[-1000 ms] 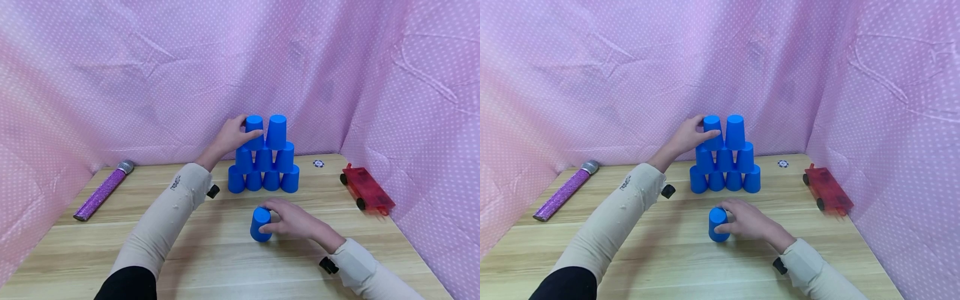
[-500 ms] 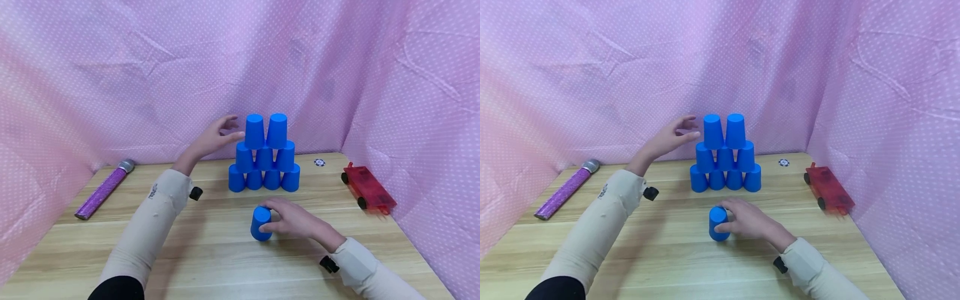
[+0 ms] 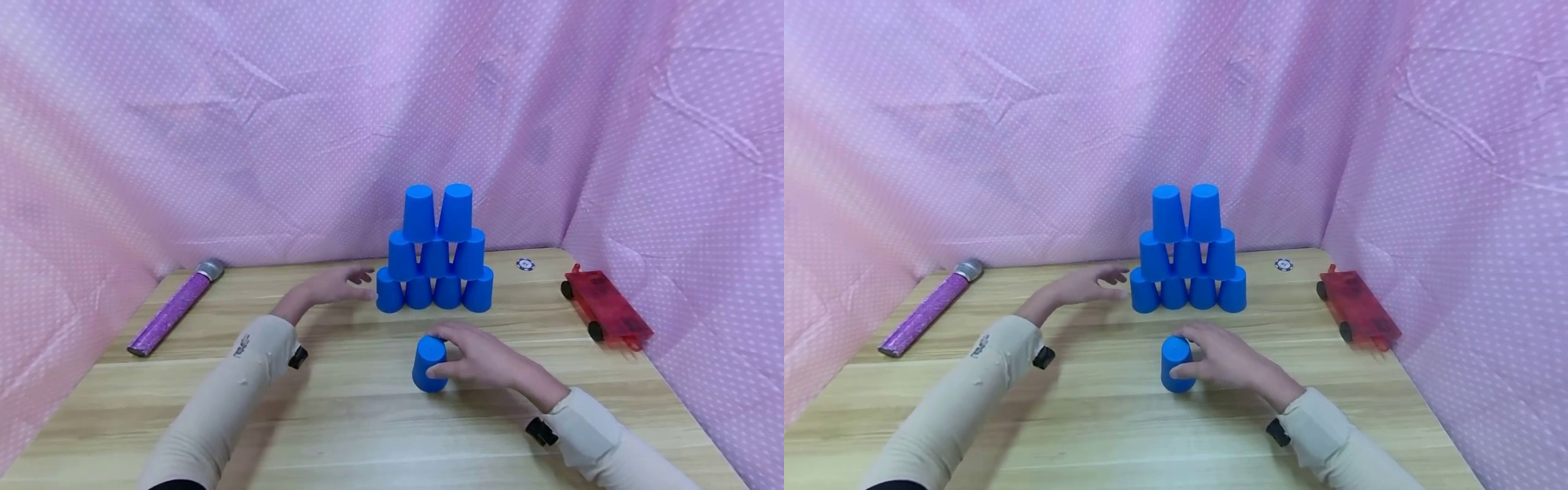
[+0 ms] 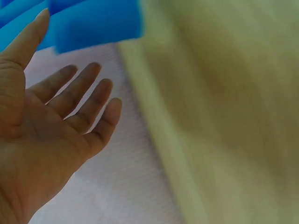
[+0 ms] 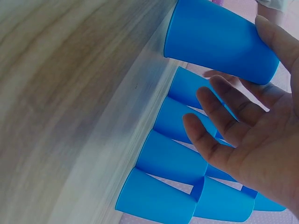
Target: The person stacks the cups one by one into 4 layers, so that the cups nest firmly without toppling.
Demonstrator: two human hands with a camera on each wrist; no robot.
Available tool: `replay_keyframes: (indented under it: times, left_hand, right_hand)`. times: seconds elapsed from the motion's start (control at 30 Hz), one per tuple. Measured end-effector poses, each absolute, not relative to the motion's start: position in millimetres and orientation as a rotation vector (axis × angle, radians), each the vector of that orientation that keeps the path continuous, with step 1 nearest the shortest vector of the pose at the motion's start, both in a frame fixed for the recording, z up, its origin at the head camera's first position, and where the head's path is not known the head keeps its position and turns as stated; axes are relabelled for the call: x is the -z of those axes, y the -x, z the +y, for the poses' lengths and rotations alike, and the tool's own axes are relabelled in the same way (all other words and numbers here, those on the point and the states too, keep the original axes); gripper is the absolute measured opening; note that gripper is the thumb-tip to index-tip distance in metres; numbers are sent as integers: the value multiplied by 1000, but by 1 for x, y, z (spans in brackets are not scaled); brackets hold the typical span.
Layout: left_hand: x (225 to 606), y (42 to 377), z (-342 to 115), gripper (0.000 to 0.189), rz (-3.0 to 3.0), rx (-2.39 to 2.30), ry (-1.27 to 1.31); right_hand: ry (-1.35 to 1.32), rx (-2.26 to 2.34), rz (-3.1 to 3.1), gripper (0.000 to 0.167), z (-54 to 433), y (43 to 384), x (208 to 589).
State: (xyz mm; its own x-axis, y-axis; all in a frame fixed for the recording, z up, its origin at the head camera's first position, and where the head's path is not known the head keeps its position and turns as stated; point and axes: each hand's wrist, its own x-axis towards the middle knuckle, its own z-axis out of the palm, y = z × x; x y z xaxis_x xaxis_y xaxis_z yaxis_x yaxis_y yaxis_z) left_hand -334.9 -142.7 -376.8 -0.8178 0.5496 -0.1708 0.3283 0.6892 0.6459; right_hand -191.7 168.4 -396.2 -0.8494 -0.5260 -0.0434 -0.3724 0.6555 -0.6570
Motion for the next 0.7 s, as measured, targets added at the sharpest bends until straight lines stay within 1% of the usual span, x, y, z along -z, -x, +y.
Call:
replay_keyframes:
  times: [0.13,0.27,0.53,0.7]
  left_hand:
    - [400,337,-135,78,2556,-885,-700]
    - [412,339,-125,77,2573,-936,-706]
    - [419,341,-113,65,2617,-995,-642]
    - [421,342,-110,65,2630,-1015,-626]
  right_hand:
    - [722,967,2646,56,168,191,396]
    - [715,965,2644,58,168,192,396]
    - [716,950,2654,59,167,191,395]
    - [712,947,2655,57,168,190,395]
